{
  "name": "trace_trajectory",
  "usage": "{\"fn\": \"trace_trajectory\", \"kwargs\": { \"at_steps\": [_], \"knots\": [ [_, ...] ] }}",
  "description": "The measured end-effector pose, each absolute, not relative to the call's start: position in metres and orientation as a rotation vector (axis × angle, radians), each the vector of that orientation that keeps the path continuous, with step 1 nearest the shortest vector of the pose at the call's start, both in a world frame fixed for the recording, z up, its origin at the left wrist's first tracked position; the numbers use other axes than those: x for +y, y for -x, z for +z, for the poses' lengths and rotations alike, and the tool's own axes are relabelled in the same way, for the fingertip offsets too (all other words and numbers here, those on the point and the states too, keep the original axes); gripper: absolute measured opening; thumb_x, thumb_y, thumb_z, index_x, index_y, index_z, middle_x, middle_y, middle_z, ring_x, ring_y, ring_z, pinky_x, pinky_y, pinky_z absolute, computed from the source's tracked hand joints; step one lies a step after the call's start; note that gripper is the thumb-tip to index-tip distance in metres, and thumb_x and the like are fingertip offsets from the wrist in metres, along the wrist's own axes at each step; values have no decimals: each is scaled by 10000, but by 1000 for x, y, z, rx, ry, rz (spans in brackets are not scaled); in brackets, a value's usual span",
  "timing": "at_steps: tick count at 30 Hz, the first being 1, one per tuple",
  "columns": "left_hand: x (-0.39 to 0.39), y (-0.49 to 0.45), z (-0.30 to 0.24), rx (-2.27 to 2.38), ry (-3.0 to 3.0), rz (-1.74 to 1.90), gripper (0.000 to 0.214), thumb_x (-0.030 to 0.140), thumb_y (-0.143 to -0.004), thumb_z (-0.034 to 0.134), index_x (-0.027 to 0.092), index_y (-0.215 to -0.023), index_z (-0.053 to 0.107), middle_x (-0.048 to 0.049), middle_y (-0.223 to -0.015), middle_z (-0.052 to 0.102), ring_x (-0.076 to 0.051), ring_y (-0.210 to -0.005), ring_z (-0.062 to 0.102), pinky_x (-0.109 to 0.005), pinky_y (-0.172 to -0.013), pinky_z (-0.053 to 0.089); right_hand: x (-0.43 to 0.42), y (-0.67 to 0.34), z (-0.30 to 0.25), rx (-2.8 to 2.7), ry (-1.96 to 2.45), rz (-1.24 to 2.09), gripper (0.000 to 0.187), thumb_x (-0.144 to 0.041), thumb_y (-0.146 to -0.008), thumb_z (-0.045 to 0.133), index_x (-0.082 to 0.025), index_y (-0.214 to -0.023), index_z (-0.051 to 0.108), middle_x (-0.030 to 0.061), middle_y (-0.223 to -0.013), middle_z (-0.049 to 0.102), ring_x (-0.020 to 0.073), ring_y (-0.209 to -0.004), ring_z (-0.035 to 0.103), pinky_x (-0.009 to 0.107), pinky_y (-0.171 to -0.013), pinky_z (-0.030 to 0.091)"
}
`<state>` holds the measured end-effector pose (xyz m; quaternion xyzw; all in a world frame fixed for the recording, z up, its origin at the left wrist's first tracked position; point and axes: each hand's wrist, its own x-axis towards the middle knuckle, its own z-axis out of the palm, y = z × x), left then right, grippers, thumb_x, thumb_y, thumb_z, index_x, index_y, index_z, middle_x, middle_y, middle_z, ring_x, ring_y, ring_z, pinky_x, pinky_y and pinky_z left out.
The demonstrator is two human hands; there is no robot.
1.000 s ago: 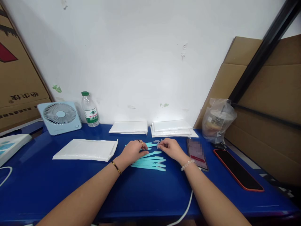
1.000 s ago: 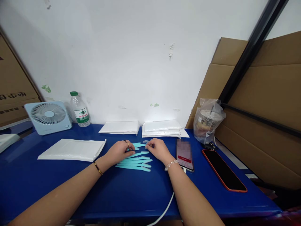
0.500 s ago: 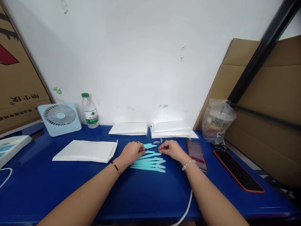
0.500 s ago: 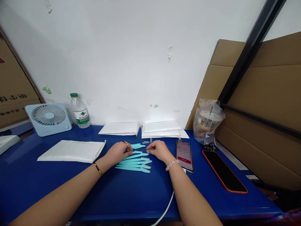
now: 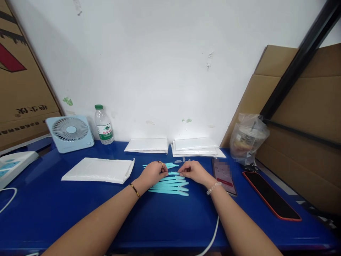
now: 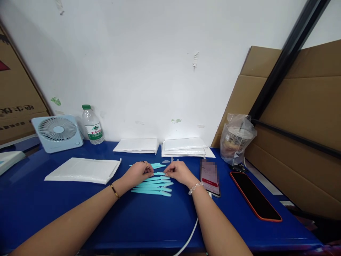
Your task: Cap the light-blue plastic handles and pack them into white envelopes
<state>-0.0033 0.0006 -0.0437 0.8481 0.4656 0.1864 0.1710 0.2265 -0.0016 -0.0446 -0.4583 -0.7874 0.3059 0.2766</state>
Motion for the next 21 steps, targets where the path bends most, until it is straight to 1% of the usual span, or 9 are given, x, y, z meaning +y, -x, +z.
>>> {"fn": "trace_trajectory", "kwargs": {
  "at_steps": [3, 5, 8, 10, 11, 13, 17, 19, 21],
  "knots": [
    [0, 2, -44, 1302, -2402, 543, 142, 316, -768, 566, 202, -777, 650, -15, -800, 638, -151, -729, 575, -227, -611, 400, -1, -223, -47, -2158, 1194, 795, 115, -253, -726, 670, -196, -805, 732, 21, -734, 653, 135, -624, 587, 230, -569, 436],
    [1, 4, -42, 1332, -2418, 603, 171, 347, -766, 579, 206, -834, 649, -21, -844, 633, -164, -778, 575, -237, -650, 415, 0, -224, -48, -2162, 1205, 664, 134, -268, -771, 629, -203, -839, 724, 28, -771, 639, 139, -650, 578, 242, -596, 441],
    [5, 12, -39, 1435, -2482, 719, 224, 364, -777, 581, 222, -939, 639, -33, -957, 620, -193, -904, 561, -269, -760, 421, 4, -225, -50, -2138, 1259, 392, 214, -261, -829, 558, -232, -1000, 683, 44, -887, 610, 165, -788, 572, 280, -716, 455],
    [9, 17, -38, 1502, -2520, 705, 213, 344, -784, 578, 232, -952, 646, -35, -992, 620, -207, -955, 549, -289, -812, 409, 7, -226, -51, -2160, 1304, 234, 277, -248, -832, 556, -244, -1096, 641, 55, -953, 587, 189, -901, 549, 309, -805, 440],
    [11, 19, -39, 1523, -2531, 672, 203, 336, -787, 576, 236, -948, 650, -33, -993, 624, -211, -966, 547, -295, -821, 405, 8, -225, -52, -2183, 1328, 165, 291, -241, -830, 559, -246, -1113, 631, 60, -967, 579, 199, -933, 535, 319, -829, 428],
    [14, 21, -40, 1549, -2535, 608, 191, 327, -793, 569, 241, -942, 653, -28, -985, 636, -212, -968, 550, -298, -814, 401, 10, -224, -54, -2230, 1373, 66, 265, -229, -835, 555, -246, -1086, 640, 60, -968, 576, 204, -944, 521, 324, -835, 412],
    [15, 21, -41, 1592, -2498, 554, 166, 335, -789, 572, 225, -888, 646, -27, -943, 652, -201, -933, 571, -282, -766, 398, 9, -221, -53, -2267, 1442, -3, 127, -209, -845, 537, -207, -862, 663, 47, -879, 592, 192, -872, 524, 296, -764, 401],
    [14, 21, -40, 1596, -2480, 559, 166, 344, -783, 581, 224, -878, 644, -24, -929, 656, -193, -913, 581, -270, -742, 398, 8, -221, -51, -2252, 1475, -36, 131, -194, -850, 519, -189, -801, 641, 47, -848, 594, 186, -830, 527, 289, -740, 392],
    [14, 21, -39, 1576, -2481, 564, 161, 346, -780, 585, 228, -868, 651, -17, -915, 658, -183, -883, 590, -261, -721, 397, 7, -222, -50, -2239, 1492, -40, 142, -177, -851, 501, -183, -783, 625, 48, -838, 592, 178, -797, 529, 283, -722, 386]
  ]
}}
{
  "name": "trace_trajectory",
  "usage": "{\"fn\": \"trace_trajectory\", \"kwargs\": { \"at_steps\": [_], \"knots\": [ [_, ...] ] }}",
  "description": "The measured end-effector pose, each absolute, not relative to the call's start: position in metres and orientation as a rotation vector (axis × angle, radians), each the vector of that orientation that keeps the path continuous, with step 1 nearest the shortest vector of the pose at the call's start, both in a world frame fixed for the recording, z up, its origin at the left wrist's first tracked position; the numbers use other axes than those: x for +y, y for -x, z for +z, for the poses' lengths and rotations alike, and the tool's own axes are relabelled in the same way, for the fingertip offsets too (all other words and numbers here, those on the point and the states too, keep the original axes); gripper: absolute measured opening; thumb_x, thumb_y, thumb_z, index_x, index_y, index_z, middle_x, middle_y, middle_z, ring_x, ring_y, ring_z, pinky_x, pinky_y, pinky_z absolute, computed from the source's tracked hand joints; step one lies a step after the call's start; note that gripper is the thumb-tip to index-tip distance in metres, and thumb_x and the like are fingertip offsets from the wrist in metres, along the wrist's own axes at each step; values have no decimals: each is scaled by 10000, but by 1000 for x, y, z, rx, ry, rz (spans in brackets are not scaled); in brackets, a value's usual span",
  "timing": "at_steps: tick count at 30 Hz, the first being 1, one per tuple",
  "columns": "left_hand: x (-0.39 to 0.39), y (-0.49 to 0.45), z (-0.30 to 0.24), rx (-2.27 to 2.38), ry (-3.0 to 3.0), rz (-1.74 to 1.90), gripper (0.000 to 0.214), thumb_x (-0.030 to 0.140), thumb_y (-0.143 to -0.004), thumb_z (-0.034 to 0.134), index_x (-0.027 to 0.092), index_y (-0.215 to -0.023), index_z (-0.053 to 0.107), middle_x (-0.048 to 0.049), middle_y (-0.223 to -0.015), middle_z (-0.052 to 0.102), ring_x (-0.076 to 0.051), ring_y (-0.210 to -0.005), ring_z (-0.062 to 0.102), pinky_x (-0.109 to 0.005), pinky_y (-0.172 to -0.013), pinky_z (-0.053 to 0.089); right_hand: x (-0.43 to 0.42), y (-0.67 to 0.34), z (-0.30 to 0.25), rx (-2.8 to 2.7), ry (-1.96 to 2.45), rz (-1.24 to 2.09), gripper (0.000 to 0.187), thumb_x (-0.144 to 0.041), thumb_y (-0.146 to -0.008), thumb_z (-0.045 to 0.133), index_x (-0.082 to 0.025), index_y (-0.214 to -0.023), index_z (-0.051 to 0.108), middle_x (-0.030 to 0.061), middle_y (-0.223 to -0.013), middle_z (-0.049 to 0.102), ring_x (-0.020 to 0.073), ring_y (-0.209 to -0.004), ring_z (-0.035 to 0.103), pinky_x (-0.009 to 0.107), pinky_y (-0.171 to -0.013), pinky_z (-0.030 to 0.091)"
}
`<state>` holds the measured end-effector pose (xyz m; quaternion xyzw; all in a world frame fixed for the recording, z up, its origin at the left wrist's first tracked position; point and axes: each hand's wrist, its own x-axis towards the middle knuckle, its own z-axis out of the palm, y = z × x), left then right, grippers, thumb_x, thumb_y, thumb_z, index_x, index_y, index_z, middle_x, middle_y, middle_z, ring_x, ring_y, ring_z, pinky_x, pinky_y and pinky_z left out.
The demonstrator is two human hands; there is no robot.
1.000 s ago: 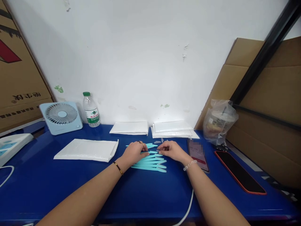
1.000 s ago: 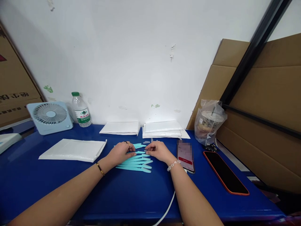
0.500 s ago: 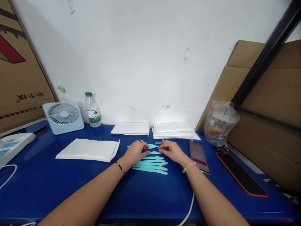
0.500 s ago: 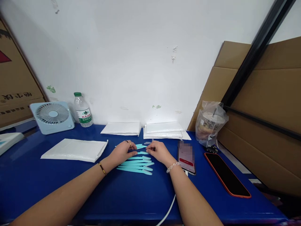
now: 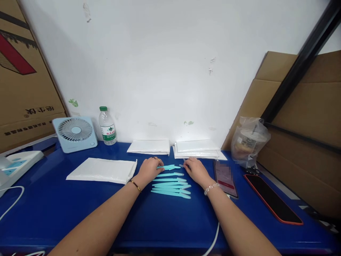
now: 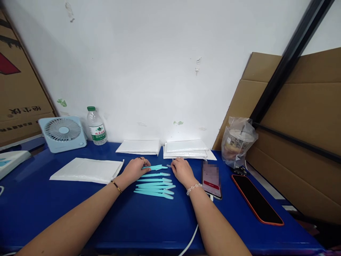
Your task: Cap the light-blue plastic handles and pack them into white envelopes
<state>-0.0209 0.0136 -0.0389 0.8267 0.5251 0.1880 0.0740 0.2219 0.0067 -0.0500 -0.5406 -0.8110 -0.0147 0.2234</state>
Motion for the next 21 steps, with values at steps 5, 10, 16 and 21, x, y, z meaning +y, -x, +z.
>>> {"fn": "trace_trajectory", "kwargs": {
  "at_steps": [5, 10, 16, 21],
  "knots": [
    [13, 20, -40, 1541, -2468, 570, 127, 302, -780, 577, 232, -849, 658, -4, -874, 662, -160, -804, 602, -245, -671, 392, 7, -226, -51, -2197, 1490, 89, 128, -181, -831, 504, -185, -745, 599, 34, -806, 581, 166, -774, 532, 259, -680, 382],
    [13, 18, -40, 1556, -2426, 585, 100, 294, -775, 585, 229, -829, 638, 5, -853, 663, -164, -812, 602, -256, -696, 390, 9, -229, -54, -2177, 1464, 174, 110, -182, -809, 507, -187, -734, 588, 24, -786, 574, 156, -741, 529, 251, -653, 379],
    [11, 17, -37, 1555, -2402, 585, 85, 288, -769, 591, 226, -816, 625, 10, -840, 657, -156, -810, 602, -250, -680, 385, 8, -235, -51, -2168, 1447, 237, 106, -202, -807, 519, -198, -748, 606, 18, -799, 590, 156, -736, 528, 254, -658, 377],
    [12, 17, -37, 1561, -2413, 579, 82, 284, -763, 594, 222, -806, 626, 7, -835, 656, -159, -818, 603, -252, -698, 390, 6, -229, -49, -2210, 1428, 241, 112, -186, -799, 530, -201, -757, 633, 16, -781, 595, 151, -727, 525, 255, -658, 366]
  ]
}}
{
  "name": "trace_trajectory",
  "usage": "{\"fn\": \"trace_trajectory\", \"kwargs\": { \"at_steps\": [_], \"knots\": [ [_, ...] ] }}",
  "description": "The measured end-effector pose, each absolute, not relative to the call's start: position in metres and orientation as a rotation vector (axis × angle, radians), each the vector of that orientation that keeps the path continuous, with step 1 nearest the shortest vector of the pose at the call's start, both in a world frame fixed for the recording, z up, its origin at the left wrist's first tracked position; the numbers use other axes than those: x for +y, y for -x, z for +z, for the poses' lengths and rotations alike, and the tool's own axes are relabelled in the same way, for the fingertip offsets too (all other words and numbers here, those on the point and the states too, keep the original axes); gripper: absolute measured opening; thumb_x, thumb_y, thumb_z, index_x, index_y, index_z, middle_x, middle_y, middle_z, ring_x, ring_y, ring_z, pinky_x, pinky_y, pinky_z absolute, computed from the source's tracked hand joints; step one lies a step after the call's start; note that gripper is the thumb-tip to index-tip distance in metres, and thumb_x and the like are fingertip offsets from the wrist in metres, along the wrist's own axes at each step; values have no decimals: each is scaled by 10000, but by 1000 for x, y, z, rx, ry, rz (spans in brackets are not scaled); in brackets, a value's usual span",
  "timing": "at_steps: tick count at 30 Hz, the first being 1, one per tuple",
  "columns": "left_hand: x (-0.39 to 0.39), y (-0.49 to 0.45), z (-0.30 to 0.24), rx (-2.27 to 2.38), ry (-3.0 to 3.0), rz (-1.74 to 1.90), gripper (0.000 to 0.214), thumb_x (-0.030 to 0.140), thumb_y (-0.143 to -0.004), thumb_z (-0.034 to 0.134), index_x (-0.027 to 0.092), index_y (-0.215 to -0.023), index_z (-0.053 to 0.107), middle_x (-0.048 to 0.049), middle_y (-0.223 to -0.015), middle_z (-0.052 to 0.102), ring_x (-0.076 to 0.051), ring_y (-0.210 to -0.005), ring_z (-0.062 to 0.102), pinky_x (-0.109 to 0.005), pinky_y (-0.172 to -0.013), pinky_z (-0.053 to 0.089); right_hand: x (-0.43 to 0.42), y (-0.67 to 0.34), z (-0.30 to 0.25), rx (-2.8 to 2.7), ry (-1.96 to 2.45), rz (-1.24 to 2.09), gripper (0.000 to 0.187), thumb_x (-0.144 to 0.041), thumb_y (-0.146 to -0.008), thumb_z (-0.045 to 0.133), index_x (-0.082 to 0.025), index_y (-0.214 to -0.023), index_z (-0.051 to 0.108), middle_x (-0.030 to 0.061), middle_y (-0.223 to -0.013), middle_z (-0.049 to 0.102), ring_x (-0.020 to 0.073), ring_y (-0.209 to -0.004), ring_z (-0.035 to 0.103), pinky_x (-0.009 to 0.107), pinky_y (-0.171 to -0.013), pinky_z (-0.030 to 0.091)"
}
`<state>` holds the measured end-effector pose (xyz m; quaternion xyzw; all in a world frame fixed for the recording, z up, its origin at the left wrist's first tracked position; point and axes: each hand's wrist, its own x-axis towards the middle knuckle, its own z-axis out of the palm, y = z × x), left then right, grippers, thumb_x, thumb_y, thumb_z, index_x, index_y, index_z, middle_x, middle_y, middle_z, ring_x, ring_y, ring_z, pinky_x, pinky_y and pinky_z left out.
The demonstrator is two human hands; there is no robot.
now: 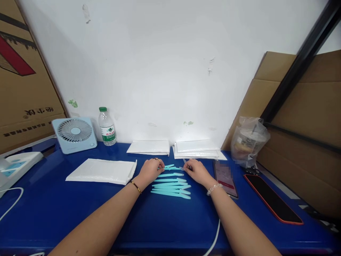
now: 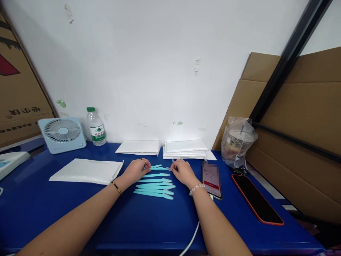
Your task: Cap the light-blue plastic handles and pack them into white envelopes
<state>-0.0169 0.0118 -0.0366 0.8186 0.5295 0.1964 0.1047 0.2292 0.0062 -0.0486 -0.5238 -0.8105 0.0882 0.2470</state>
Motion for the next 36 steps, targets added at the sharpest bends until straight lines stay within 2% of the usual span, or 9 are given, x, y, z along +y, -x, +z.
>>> {"fn": "trace_trajectory", "kwargs": {
  "at_steps": [5, 9, 12, 15, 19, 24, 27, 31, 36],
  "knots": [
    [11, 15, -37, 1454, -2453, 587, 92, 265, -760, 574, 214, -799, 639, -1, -838, 657, -154, -807, 598, -237, -682, 397, 1, -218, -46, -2264, 1329, 290, 125, -147, -776, 547, -211, -750, 651, 8, -778, 611, 147, -750, 534, 251, -670, 372],
    [9, 16, -36, 1304, -2474, 507, 151, 330, -771, 561, 217, -793, 659, 0, -809, 656, -141, -727, 594, -227, -629, 397, 4, -230, -44, -2227, 1265, 381, 134, -215, -803, 550, -214, -794, 684, 21, -790, 633, 151, -740, 560, 253, -664, 410],
    [10, 20, -34, 1369, -2505, 542, 191, 367, -785, 563, 232, -872, 666, -6, -870, 660, -160, -796, 595, -241, -672, 408, 10, -250, -44, -1995, 1411, 255, 178, -211, -815, 520, -192, -865, 690, 50, -848, 653, 178, -782, 583, 295, -731, 441],
    [12, 23, -34, 1440, -2568, 549, 202, 315, -806, 550, 247, -953, 672, -18, -982, 657, -181, -910, 581, -258, -755, 404, 14, -261, -46, -1931, 1500, 168, 250, -123, -785, 494, -186, -935, 685, 65, -919, 653, 197, -858, 590, 326, -813, 439],
    [14, 23, -36, 1458, -2625, 529, 172, 299, -812, 547, 264, -897, 692, -4, -934, 672, -185, -901, 584, -273, -761, 386, 13, -259, -48, -2131, 1427, 229, 305, -73, -750, 511, -203, -962, 688, 63, -995, 633, 194, -931, 576, 320, -859, 423],
    [13, 21, -36, 1439, -2651, 511, 194, 272, -833, 503, 238, -798, 692, -7, -875, 688, -172, -856, 596, -270, -750, 369, 11, -257, -46, -2120, 1536, 341, 104, -164, -731, 588, -178, -782, 677, 38, -812, 623, 158, -706, 568, 273, -674, 443],
    [13, 20, -37, 1401, -2638, 503, 237, 269, -857, 459, 214, -779, 676, -18, -874, 689, -164, -841, 599, -253, -739, 379, 9, -257, -45, -2078, 1573, 505, 66, -205, -704, 626, -168, -753, 649, 16, -722, 610, 137, -633, 546, 238, -581, 420],
    [12, 16, -37, 1332, -2625, 495, 249, 268, -876, 434, 214, -806, 667, -19, -872, 685, -157, -829, 602, -231, -721, 391, 8, -251, -45, -2034, 1497, 682, 78, -188, -686, 628, -162, -759, 635, -2, -664, 615, 122, -612, 548, 216, -564, 418],
    [9, 14, -34, 1328, -2638, 493, 229, 244, -867, 448, 209, -777, 656, -21, -870, 679, -157, -816, 601, -232, -717, 390, 10, -238, -50, -2063, 1359, 657, 136, -160, -741, 553, -178, -806, 671, 3, -708, 653, 120, -636, 565, 219, -596, 425]
  ]
}}
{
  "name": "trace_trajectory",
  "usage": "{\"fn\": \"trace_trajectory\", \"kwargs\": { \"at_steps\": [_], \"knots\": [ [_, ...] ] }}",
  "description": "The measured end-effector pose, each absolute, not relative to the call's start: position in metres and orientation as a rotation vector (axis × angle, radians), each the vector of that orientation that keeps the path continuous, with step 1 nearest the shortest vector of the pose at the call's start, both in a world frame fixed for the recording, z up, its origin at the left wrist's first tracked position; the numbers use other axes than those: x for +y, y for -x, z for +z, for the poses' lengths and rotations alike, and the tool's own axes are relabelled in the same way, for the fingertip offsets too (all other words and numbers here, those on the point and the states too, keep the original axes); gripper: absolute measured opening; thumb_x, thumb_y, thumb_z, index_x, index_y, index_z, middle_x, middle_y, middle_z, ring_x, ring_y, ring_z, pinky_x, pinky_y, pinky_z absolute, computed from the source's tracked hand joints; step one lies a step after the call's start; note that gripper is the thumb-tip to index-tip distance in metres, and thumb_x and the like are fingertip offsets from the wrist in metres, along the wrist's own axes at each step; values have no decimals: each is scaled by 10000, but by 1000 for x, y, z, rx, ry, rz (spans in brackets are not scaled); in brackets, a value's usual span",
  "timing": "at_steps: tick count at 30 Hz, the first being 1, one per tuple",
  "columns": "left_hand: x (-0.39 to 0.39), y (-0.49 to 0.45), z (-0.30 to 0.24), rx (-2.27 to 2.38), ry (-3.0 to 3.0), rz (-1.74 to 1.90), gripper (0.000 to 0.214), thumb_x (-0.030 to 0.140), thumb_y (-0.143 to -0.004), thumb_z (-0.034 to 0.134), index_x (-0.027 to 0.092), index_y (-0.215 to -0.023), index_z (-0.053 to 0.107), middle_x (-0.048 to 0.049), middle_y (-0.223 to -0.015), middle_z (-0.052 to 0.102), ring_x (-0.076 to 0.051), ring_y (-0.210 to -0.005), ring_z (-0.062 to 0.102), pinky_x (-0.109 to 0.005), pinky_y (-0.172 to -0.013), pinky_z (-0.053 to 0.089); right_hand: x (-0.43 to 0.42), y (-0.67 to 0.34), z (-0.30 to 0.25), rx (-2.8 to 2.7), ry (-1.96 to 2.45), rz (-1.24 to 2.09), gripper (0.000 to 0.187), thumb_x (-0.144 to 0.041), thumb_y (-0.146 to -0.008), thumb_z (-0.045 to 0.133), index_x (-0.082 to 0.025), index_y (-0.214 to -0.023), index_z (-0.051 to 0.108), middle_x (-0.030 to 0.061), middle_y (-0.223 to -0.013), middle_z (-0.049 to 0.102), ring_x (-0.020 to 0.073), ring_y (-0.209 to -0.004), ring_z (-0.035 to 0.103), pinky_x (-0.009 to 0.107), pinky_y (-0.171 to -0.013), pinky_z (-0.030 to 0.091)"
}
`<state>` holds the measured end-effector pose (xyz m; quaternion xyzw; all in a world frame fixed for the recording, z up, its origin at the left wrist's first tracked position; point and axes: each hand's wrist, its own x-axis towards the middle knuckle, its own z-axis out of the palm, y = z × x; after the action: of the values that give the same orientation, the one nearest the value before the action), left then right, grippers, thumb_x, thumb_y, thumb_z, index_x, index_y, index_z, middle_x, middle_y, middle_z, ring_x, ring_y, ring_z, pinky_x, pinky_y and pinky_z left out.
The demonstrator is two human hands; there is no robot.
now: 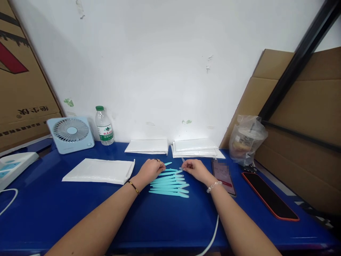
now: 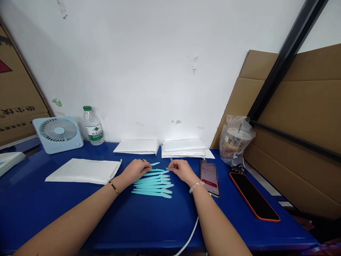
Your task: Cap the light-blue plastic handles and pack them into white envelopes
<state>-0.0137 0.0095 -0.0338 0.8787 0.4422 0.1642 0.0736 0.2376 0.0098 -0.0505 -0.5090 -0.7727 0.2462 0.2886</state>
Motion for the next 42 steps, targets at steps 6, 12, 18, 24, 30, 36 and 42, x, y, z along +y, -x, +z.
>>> {"fn": "trace_trajectory", "kwargs": {
  "at_steps": [6, 12, 18, 24, 30, 36, 42],
  "knots": [
    [8, 10, -35, 1303, -2603, 484, 235, 242, -860, 444, 216, -793, 667, -23, -872, 680, -166, -849, 603, -241, -753, 403, 6, -222, -52, -2078, 1321, 660, 141, -162, -744, 554, -181, -798, 684, 3, -698, 657, 123, -629, 571, 215, -579, 432],
    [4, 5, -38, 1240, -2564, 481, 237, 267, -850, 458, 218, -783, 680, -17, -866, 684, -163, -799, 604, -248, -720, 417, 0, -218, -46, -2157, 1250, 648, 175, -165, -779, 539, -193, -838, 700, 24, -770, 688, 143, -672, 612, 237, -614, 476],
    [14, 21, -38, 1488, -2504, 644, 291, 342, -838, 503, 208, -1060, 636, -57, -1068, 635, -208, -1004, 552, -286, -850, 425, 15, -238, -55, -2166, 1321, 160, 481, -4, -771, 419, -234, -1139, 626, 60, -1237, 578, 201, -1150, 495, 384, -983, 386],
    [20, 27, -42, 1452, -2489, 559, 192, 231, -810, 489, 215, -901, 658, -32, -909, 656, -179, -867, 585, -252, -728, 444, 16, -240, -54, -2251, 1407, 195, 265, -111, -820, 481, -179, -933, 711, 86, -960, 659, 187, -870, 608, 310, -813, 466],
    [18, 23, -39, 1390, -2522, 576, 241, 243, -852, 426, 203, -842, 664, -36, -890, 667, -169, -831, 593, -241, -715, 426, 10, -252, -46, -2158, 1493, 440, 136, -186, -750, 573, -187, -816, 691, 37, -800, 653, 154, -697, 598, 254, -648, 458],
    [18, 20, -41, 1346, -2526, 556, 261, 251, -863, 402, 210, -854, 659, -30, -897, 667, -170, -838, 591, -241, -715, 423, 9, -245, -48, -2102, 1425, 534, 94, -160, -735, 565, -180, -760, 653, -4, -667, 627, 125, -610, 556, 216, -562, 410],
    [16, 15, -44, 1303, -2531, 597, 249, 228, -856, 417, 200, -865, 665, -30, -896, 668, -166, -846, 587, -240, -739, 427, 7, -221, -51, -2109, 1306, 511, 156, -194, -787, 527, -197, -818, 680, 14, -776, 655, 136, -697, 577, 238, -645, 430]
  ]
}}
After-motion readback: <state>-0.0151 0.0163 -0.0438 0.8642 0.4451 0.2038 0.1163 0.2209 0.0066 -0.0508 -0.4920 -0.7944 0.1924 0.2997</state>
